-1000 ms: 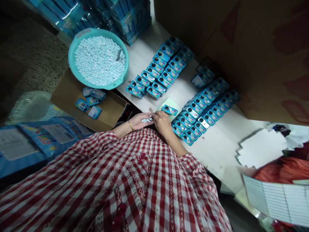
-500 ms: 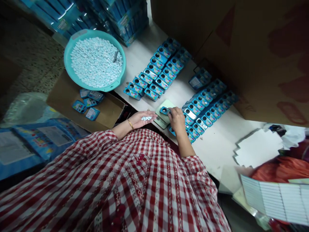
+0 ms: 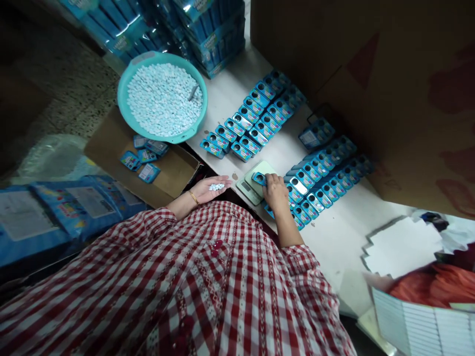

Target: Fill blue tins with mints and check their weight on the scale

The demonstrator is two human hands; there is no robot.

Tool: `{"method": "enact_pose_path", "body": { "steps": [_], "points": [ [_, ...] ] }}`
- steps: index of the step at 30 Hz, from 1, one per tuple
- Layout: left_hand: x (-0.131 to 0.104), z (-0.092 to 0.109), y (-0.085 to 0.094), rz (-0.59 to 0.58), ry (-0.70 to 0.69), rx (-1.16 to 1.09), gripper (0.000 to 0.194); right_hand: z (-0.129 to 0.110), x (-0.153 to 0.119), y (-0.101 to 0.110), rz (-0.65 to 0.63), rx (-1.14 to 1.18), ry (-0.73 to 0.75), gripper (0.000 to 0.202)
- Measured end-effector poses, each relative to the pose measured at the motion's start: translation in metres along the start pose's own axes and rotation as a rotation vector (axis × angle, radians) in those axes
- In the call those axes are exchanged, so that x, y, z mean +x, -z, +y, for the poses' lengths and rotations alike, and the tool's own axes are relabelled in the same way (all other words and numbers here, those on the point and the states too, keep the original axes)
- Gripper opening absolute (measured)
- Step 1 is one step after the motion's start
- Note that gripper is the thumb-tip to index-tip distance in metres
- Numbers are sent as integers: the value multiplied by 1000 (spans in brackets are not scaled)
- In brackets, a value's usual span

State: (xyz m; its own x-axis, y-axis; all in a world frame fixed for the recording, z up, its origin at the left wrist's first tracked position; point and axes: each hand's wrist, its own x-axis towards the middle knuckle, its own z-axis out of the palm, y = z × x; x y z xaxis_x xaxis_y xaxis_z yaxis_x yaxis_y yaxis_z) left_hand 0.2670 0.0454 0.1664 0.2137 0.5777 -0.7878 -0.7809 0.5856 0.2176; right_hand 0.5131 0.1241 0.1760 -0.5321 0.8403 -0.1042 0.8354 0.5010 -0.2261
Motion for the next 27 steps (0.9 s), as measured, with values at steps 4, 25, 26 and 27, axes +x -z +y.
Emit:
{"method": "enact_pose_path", "body": {
  "steps": [4,25,26,27],
  "points": [
    [-3,3,14,37,-24,-11,27,-28,24,-10,-12,47,50,30],
    [-12,4,16,108,-50,-1,26,150,126,18,98,-343,-458,32],
    [-12,2,15,110,-50,-1,26,149,127,16,85,-381,-415,31],
    [-13,0,15,112,-46,1,25,146,126,15,71,-410,-374,31]
  ]
}}
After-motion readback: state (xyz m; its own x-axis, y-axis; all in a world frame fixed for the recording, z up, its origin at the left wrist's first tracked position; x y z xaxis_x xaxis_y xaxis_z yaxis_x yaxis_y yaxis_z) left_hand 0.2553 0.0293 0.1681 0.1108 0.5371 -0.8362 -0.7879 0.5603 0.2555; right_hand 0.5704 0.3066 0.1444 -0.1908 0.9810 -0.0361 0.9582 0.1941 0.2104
